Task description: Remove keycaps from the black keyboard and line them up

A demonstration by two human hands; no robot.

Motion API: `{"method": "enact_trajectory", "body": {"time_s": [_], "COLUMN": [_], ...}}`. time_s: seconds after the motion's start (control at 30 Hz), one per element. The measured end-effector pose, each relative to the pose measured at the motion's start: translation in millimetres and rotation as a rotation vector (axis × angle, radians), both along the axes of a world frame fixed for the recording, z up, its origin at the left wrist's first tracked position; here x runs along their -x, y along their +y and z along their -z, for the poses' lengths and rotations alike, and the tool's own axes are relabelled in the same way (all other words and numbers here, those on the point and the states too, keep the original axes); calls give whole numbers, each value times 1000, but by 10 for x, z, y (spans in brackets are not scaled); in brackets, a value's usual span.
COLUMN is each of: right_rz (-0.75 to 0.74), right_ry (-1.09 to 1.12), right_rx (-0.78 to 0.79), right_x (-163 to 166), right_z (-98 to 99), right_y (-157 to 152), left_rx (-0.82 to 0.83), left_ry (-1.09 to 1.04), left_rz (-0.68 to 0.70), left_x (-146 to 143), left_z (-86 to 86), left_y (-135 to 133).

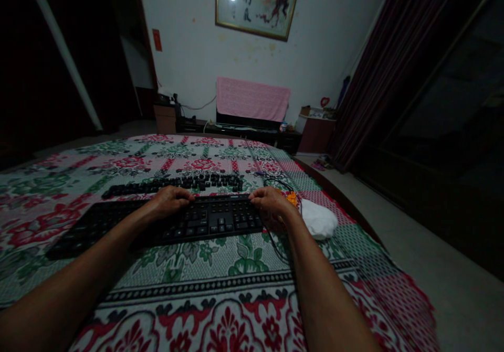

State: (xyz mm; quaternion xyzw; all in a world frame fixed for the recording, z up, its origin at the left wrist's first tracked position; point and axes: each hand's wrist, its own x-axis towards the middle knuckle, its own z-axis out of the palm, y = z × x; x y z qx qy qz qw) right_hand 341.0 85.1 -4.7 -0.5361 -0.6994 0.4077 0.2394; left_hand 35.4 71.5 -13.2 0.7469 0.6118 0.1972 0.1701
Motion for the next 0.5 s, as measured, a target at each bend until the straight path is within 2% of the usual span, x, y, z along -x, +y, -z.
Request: {"method": "enact_trajectory", "body": {"time_s": [0.5], "right_rz": [8], "right_ry": [-18], "right_rx": [-21], "right_x": [28], "right_z": [-46], "right_y": [-31], "left_rx": [4], "left_ry": [-24], "left_rz": [-20], "left_x": [0], "left_z": [4], "left_y": [10]}}
